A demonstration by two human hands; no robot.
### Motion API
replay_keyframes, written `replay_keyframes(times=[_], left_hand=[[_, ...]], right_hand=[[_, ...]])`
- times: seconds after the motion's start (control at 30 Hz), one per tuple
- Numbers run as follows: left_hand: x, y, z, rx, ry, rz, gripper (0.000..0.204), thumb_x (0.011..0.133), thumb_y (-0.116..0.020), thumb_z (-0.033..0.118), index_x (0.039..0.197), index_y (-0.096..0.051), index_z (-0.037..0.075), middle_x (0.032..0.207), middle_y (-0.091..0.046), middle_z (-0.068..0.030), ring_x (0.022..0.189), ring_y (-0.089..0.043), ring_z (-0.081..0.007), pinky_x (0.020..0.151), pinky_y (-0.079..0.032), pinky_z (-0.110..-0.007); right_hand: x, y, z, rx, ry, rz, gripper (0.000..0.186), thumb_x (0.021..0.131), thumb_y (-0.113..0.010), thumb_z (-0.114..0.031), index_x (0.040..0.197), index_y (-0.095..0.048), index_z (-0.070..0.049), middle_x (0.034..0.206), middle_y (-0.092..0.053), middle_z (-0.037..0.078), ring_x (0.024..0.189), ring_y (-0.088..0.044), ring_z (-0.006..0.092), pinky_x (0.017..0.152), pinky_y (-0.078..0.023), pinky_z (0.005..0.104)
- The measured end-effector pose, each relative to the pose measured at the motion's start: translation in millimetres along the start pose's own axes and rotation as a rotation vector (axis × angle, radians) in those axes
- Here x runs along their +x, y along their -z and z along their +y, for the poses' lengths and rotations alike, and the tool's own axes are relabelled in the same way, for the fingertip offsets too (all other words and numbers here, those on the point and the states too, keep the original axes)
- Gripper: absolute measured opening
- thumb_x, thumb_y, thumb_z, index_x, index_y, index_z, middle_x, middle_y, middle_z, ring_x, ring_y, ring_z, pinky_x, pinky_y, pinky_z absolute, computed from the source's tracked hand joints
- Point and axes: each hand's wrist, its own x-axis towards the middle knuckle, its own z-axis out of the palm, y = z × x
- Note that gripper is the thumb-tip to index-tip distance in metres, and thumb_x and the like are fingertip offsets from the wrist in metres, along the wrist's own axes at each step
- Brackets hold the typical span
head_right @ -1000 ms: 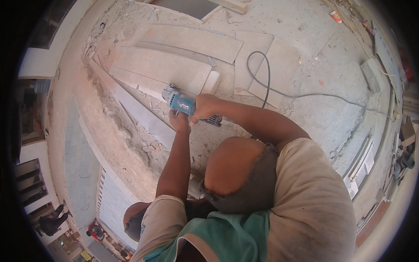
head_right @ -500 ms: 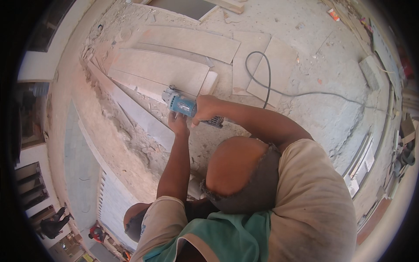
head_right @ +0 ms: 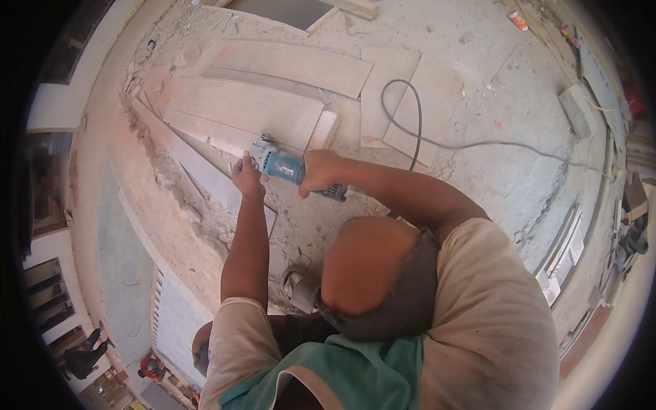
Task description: The person uses an angle grinder to cut along a marked line on a piece of stone tile.
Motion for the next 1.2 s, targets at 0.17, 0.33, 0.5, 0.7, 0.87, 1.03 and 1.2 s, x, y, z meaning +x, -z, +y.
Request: replay_keyframes(times=[0.17, 0.33, 0.5, 0.7, 0.87, 1.03, 1.2], left_hand=[[21, 3, -12, 0.088, -0.023, 0.004, 0.05, 0.085, -0.078, 0.017, 0.116, -0.051, -0.012, 0.088, -0.06, -0.009, 0.067, -0.058, -0.0135, 0.052, -0.046, -0.025], [29, 3, -21, 0.116, -0.024, 0.013, 0.054, 0.081, -0.082, 0.019, 0.114, -0.052, -0.012, 0.09, -0.058, -0.009, 0.07, -0.057, -0.0142, 0.056, -0.049, -0.027], [31, 2, -23, 0.211, -0.053, 0.048, 0.061, 0.077, -0.086, 0.022, 0.115, -0.051, -0.012, 0.099, -0.056, -0.0116, 0.082, -0.058, -0.0175, 0.067, -0.051, -0.028], [31, 0, -23, 0.237, -0.038, 0.074, 0.066, 0.076, -0.087, 0.023, 0.119, -0.05, -0.011, 0.105, -0.055, -0.0139, 0.091, -0.057, -0.0198, 0.075, -0.052, -0.03], [35, 0, -26, 0.228, -0.023, 0.072, 0.067, 0.076, -0.086, 0.022, 0.121, -0.049, -0.012, 0.11, -0.054, -0.0161, 0.095, -0.057, -0.0222, 0.079, -0.052, -0.031], [31, 0, -23, 0.201, -0.019, 0.068, 0.069, 0.076, -0.086, 0.022, 0.123, -0.048, -0.012, 0.111, -0.054, -0.0168, 0.094, -0.058, -0.0229, 0.079, -0.053, -0.032], [21, -3, -16, 0.18, -0.037, 0.079, 0.07, 0.075, -0.087, 0.022, 0.122, -0.048, -0.011, 0.111, -0.054, -0.0161, 0.093, -0.058, -0.0226, 0.078, -0.053, -0.032]], right_hand=[[-6, 3, -2, 0.027, 0.001, -0.02, 0.068, 0.059, -0.089, -0.039, 0.1, -0.063, 0.008, 0.093, -0.069, 0.024, 0.089, -0.068, 0.0334, 0.081, -0.052, 0.0383], [-9, 4, -1, 0.02, -0.015, -0.025, 0.07, 0.058, -0.089, -0.04, 0.1, -0.062, 0.009, 0.093, -0.068, 0.024, 0.089, -0.068, 0.0332, 0.08, -0.052, 0.0381], [-10, 2, 4, 0.01, 0.017, 0.01, 0.061, 0.058, -0.087, -0.041, 0.088, -0.067, 0.008, 0.087, -0.069, 0.024, 0.084, -0.069, 0.0329, 0.077, -0.053, 0.0386], [-10, -1, 7, -0.004, 0.03, 0.038, 0.057, 0.058, -0.086, -0.041, 0.083, -0.069, 0.008, 0.085, -0.07, 0.023, 0.082, -0.07, 0.0329, 0.076, -0.053, 0.0388], [-10, 2, 7, 0.0, 0.002, -0.021, 0.072, 0.057, -0.088, -0.041, 0.101, -0.062, 0.01, 0.095, -0.068, 0.026, 0.091, -0.068, 0.0347, 0.081, -0.052, 0.0392], [-14, 4, 8, 0.011, 0.0, -0.043, 0.073, 0.058, -0.088, -0.041, 0.103, -0.062, 0.01, 0.096, -0.068, 0.027, 0.092, -0.068, 0.0348, 0.082, -0.051, 0.0394], [-21, 2, 10, 0.014, 0.019, 0.021, 0.061, 0.058, -0.087, -0.04, 0.089, -0.067, 0.009, 0.089, -0.069, 0.025, 0.086, -0.069, 0.034, 0.077, -0.052, 0.0395]])
